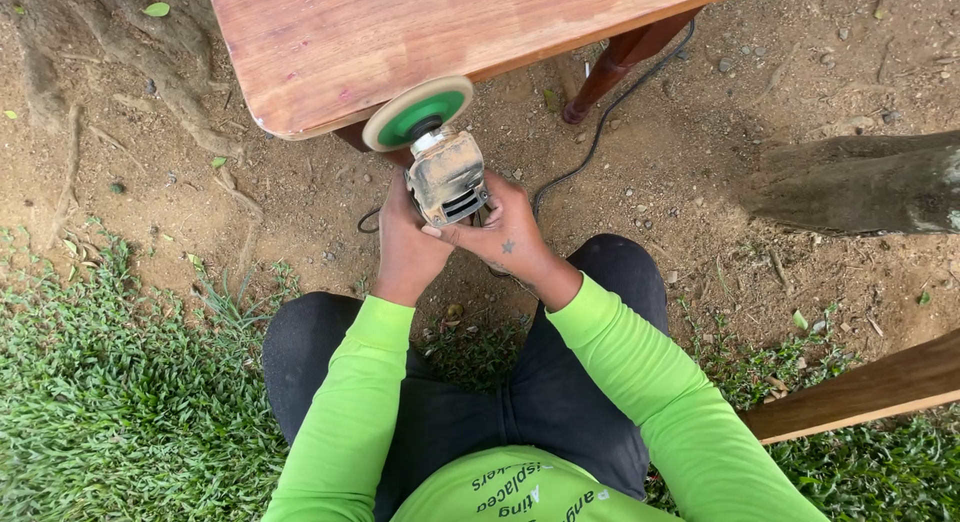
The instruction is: Sanding the top surface and edges of a wooden table using a power sander.
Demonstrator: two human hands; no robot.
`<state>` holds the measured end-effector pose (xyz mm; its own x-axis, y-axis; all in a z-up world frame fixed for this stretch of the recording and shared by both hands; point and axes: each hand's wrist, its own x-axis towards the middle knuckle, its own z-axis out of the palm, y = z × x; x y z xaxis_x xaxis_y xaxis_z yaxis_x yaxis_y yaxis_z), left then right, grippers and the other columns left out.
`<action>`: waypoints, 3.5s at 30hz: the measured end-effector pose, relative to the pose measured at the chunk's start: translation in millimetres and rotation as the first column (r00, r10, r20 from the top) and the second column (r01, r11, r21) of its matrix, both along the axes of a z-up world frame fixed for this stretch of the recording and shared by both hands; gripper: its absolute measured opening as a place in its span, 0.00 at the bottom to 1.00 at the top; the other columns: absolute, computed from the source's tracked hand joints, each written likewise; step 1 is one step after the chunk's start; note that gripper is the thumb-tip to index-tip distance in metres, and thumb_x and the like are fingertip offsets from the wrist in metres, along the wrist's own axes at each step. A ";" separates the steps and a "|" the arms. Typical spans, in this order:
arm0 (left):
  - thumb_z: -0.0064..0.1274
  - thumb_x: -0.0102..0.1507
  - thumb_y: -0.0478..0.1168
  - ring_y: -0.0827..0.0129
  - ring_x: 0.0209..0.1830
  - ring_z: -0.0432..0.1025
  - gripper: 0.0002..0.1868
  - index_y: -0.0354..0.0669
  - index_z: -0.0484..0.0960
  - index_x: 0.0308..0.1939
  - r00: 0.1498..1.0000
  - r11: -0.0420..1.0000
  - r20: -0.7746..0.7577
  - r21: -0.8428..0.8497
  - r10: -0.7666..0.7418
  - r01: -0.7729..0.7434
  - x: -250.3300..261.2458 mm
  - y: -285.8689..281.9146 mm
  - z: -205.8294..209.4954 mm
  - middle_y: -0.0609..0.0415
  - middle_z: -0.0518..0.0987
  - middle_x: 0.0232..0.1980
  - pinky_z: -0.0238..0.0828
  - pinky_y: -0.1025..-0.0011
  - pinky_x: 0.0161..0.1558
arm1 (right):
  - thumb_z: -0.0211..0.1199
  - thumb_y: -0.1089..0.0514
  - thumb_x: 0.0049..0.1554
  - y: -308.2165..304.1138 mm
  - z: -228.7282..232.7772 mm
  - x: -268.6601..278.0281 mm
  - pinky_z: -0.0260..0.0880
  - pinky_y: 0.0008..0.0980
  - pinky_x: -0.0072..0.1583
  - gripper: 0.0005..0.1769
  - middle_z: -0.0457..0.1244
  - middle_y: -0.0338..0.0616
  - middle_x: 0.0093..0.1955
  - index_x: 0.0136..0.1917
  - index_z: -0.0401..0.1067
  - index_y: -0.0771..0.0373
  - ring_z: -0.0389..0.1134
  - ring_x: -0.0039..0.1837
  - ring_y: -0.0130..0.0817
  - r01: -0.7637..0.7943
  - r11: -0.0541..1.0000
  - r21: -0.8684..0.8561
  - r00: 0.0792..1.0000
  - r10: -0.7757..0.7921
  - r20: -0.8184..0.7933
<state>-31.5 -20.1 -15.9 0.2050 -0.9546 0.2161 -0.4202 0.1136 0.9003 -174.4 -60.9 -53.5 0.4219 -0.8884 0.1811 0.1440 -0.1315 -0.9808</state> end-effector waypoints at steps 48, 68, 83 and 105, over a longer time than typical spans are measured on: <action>0.66 0.54 0.35 0.64 0.50 0.81 0.32 0.33 0.71 0.60 0.997 0.998 0.038 -0.005 0.070 -0.070 -16.2 -0.7 2.8 0.45 0.84 0.51 0.78 0.67 0.52 | 0.81 0.52 0.48 -8.1 6.6 -12.8 0.73 0.36 0.65 0.40 0.70 0.50 0.60 0.66 0.68 0.72 0.71 0.63 0.32 -0.001 0.996 -0.092 0.999 -0.004 -0.049; 0.66 0.58 0.38 0.61 0.54 0.82 0.28 0.34 0.71 0.57 0.999 0.999 0.007 0.014 -0.045 0.045 -75.9 -41.8 -6.3 0.43 0.84 0.53 0.78 0.66 0.55 | 0.81 0.57 0.49 -33.8 0.1 -76.8 0.69 0.35 0.69 0.38 0.69 0.48 0.63 0.66 0.68 0.73 0.68 0.66 0.31 0.059 0.998 -0.012 0.994 -0.058 0.088; 0.65 0.58 0.38 0.60 0.54 0.81 0.30 0.33 0.70 0.60 0.999 1.000 0.043 -0.010 0.002 -0.002 -70.8 -33.1 4.0 0.43 0.83 0.53 0.78 0.66 0.55 | 0.82 0.55 0.48 -33.8 0.9 -67.7 0.71 0.36 0.68 0.39 0.69 0.49 0.62 0.66 0.69 0.73 0.70 0.65 0.32 0.026 0.999 -0.045 0.999 -0.024 0.045; 0.65 0.58 0.37 0.63 0.55 0.81 0.31 0.33 0.70 0.62 0.999 1.000 0.035 -0.020 0.000 0.000 -77.7 -33.2 2.3 0.44 0.83 0.55 0.77 0.66 0.56 | 0.82 0.56 0.46 -37.7 4.0 -75.8 0.74 0.35 0.65 0.37 0.70 0.48 0.60 0.64 0.71 0.71 0.72 0.62 0.32 0.023 0.996 -0.090 0.997 -0.030 -0.071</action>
<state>-109.3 -53.2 -13.6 0.1970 -0.9500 0.2423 -0.4518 0.1314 0.8824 -250.2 -98.6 -49.5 0.4132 -0.8812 0.2297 0.0681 -0.2216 -0.9727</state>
